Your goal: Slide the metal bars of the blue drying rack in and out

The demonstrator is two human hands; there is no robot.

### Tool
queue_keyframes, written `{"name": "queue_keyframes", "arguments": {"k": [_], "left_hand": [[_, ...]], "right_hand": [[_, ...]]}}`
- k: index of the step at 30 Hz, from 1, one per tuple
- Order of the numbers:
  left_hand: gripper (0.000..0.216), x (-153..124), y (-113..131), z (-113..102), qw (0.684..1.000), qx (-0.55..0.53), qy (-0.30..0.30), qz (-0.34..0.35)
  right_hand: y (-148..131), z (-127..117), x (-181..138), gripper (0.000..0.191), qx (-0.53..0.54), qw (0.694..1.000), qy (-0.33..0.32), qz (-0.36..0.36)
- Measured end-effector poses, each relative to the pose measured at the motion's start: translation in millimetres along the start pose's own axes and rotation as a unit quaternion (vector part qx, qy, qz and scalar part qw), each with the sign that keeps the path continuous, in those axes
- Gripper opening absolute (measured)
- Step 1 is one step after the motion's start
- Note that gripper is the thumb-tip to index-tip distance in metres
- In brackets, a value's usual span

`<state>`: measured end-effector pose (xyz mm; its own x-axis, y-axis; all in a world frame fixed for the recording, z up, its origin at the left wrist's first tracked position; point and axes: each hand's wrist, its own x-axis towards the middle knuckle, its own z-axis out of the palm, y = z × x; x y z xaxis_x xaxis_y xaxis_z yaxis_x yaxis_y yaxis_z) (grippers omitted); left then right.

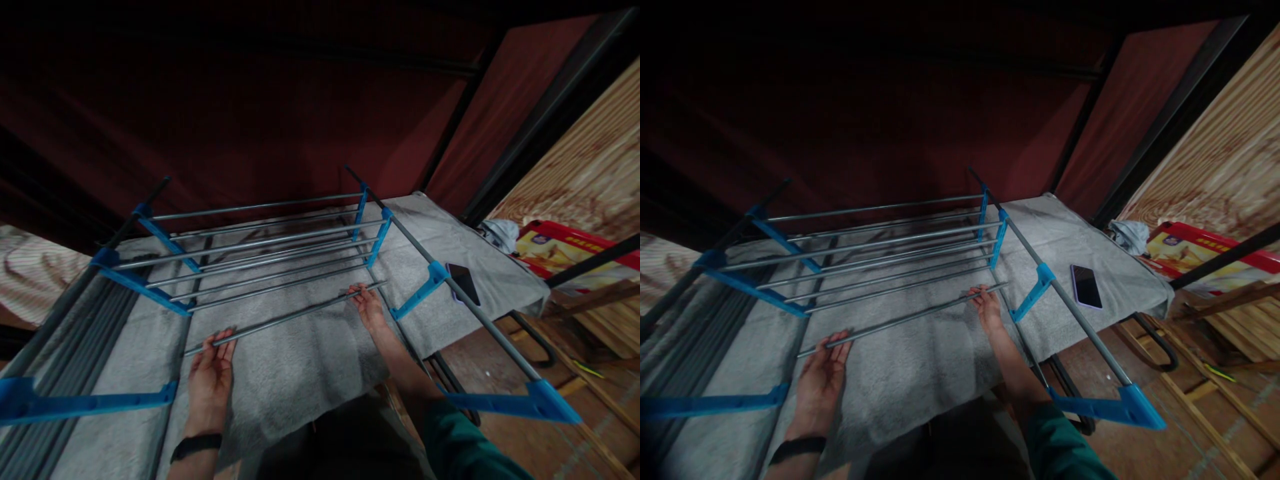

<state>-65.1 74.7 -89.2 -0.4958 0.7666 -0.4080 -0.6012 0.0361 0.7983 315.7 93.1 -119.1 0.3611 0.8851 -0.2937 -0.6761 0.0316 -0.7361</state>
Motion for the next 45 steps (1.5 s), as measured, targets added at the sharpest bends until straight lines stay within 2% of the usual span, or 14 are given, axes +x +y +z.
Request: {"name": "queue_keyframes", "arguments": {"k": [10,18,22,31,33,35,39,45], "left_hand": [[0.025,5,-3,0,0.999,0.032,0.000,-0.007],[0.030,0,0,4,1.000,-0.008,0.011,-0.026],[0.033,-4,1,4,0.999,-0.025,-0.007,-0.039],[0.013,-8,-8,0,0.997,-0.066,-0.015,-0.035],[0.007,-6,-11,-2,0.996,-0.075,-0.013,-0.036],[0.001,-4,-12,-3,0.996,-0.082,-0.011,-0.038],[0.003,-2,-13,-3,0.995,-0.089,-0.010,-0.040],[0.009,-4,-13,-1,0.996,-0.083,-0.019,-0.036]], "right_hand": [[4,-3,5,0.009,-0.006,1.000,0.000,0.008],[7,-4,9,0.019,-0.003,0.999,0.034,-0.024],[3,-8,5,0.017,-0.020,1.000,0.015,-0.019],[4,-24,18,0.008,-0.049,0.998,0.032,-0.007],[2,-31,26,0.010,-0.056,0.998,0.041,0.007],[-3,-37,35,0.009,-0.072,0.994,0.059,0.053],[-16,-50,49,0.012,-0.117,0.980,0.086,0.139],[-16,-68,43,0.010,-0.151,0.980,0.061,0.116]]}}
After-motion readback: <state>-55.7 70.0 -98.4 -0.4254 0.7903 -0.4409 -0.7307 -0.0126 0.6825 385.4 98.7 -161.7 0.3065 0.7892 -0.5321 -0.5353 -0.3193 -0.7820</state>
